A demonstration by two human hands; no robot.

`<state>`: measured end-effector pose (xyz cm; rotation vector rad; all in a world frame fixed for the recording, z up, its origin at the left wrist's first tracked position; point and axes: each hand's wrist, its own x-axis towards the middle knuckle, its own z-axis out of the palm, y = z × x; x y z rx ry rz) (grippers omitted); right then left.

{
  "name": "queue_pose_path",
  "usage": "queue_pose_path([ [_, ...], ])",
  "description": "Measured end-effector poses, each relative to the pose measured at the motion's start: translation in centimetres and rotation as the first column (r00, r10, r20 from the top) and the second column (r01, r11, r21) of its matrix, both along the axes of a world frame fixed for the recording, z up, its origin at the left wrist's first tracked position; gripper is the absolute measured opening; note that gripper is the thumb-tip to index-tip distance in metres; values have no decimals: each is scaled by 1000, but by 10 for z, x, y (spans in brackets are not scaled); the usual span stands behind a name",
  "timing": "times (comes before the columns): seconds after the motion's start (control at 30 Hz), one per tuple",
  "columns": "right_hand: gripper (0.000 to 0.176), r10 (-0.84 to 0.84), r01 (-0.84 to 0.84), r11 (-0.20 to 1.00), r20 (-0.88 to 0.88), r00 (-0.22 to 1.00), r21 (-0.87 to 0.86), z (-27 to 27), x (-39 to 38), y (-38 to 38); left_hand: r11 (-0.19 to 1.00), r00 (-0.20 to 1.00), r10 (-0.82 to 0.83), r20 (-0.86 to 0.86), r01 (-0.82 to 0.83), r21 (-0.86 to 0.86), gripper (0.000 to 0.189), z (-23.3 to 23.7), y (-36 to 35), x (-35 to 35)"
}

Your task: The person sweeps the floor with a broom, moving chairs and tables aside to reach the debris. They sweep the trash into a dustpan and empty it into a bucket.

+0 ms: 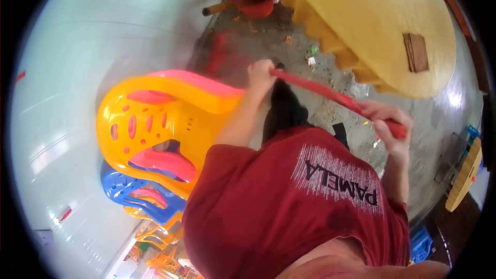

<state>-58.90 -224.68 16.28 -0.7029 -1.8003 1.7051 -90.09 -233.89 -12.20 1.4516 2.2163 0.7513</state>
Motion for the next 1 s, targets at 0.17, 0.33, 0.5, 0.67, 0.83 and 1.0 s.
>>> queue_pose_path([
  [0.17,14,193,-192,981,-43,980,10,3,-97,62,996,999,14,-48,-18,-92,33,1,23,-79],
  [0.33,20,267,-267,953,-22,963,-141,28,-177,115,1000,995,22,97,-24,20,27,-1,51,-118],
  [0.5,44,151,-248,964,583,798,91,14,-263,156,810,849,434,302,-514,281,16,31,86,-181],
  [0.67,54,436,-175,890,672,598,-421,-178,-323,209,565,606,607,514,-784,256,30,53,67,-284],
  [0.83,68,290,226,726,587,756,-650,-359,-377,222,161,294,674,678,-954,254,24,42,21,-341],
  [1.0,81,51,499,618,665,745,-607,-540,-436,265,-48,248,718,650,-914,402,10,16,-15,-357],
])
